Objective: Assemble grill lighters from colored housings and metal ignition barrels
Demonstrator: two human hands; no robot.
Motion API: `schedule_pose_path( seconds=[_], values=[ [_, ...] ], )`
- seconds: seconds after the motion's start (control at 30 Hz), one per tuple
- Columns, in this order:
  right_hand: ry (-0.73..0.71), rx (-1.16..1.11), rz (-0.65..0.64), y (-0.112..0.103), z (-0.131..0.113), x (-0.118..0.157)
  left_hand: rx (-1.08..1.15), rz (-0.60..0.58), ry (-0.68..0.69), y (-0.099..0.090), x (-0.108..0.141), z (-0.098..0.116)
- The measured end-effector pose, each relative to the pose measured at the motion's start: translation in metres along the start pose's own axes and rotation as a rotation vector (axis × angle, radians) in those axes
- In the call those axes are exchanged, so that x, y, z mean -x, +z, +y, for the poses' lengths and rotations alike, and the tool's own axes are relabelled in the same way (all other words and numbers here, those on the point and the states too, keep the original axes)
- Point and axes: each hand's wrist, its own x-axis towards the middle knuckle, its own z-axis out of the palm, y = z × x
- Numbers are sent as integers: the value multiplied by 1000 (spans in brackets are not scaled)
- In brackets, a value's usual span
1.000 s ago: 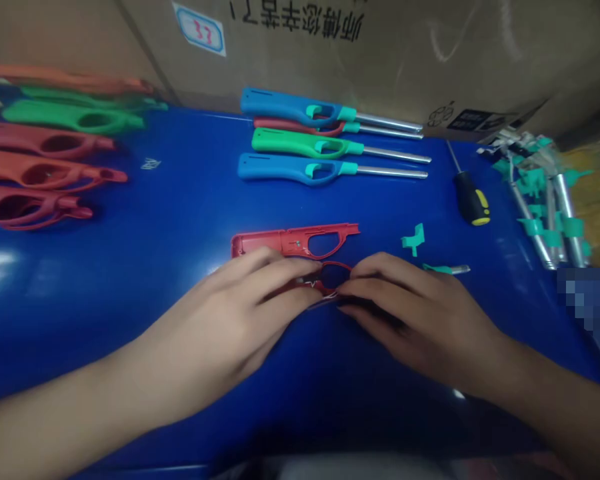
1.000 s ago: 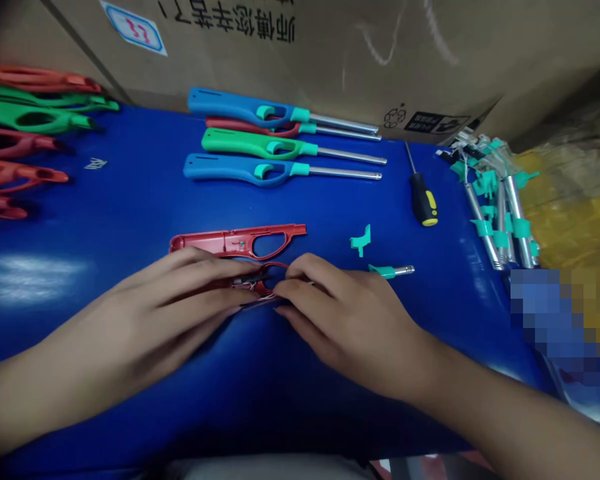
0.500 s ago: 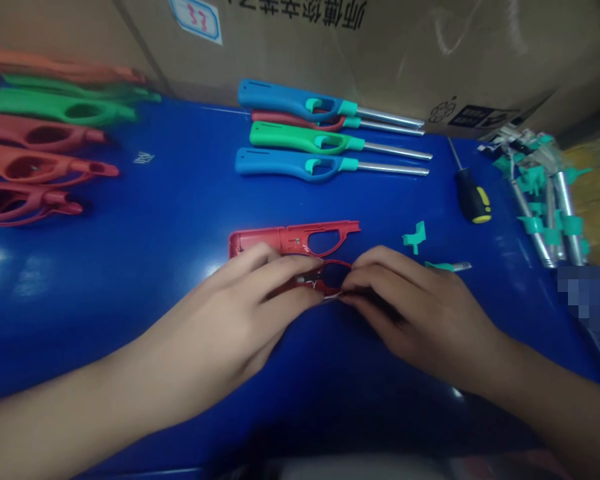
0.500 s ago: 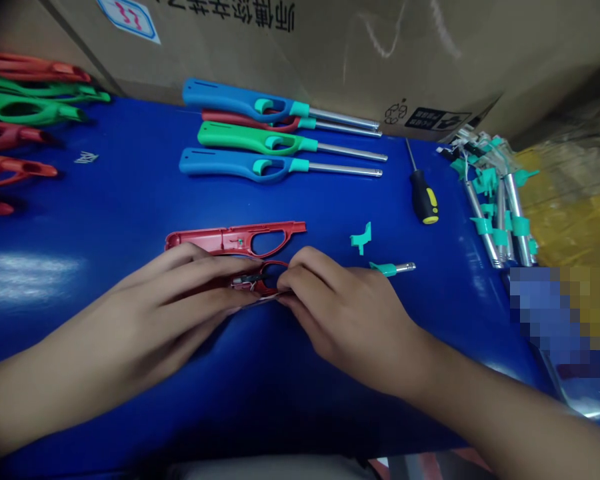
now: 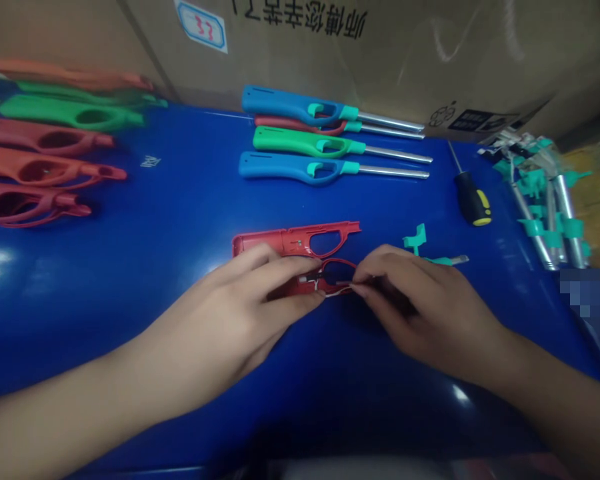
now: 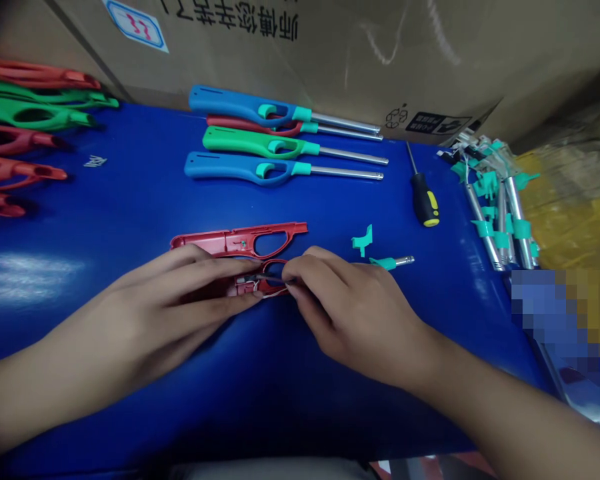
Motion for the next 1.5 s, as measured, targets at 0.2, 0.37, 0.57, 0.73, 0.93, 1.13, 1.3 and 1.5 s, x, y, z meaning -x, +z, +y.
schedule_pose_path(
  seconds=[0.2, 0.37, 0.57, 0.73, 0.93, 1.13, 1.3, 1.5],
  values=[
    [-65, 95, -22, 0, -1, 1, -125, 20, 86, -2, 2, 0],
    [-54, 72, -2, 0, 0, 3, -137, 75, 107, -1, 2, -1],
    [-56, 74, -13, 0, 1, 4, -130, 89, 112, 0, 6, -3],
    [-65, 69, -11, -1, 1, 6, -139, 92, 115, 0, 7, -3],
    [-57, 49, -29, -1, 2, 5, -155, 44, 111, -3, 3, 0],
    [-26, -7, -43, -3, -1, 4, -178, 14, 105, -5, -1, 2],
    [-12, -57, -9, -2, -3, 3, -179, 5, 101, -4, -1, 1],
    [-135, 72, -17, 0, 3, 5, -166, -3, 112, -3, -2, 0]
  ],
)
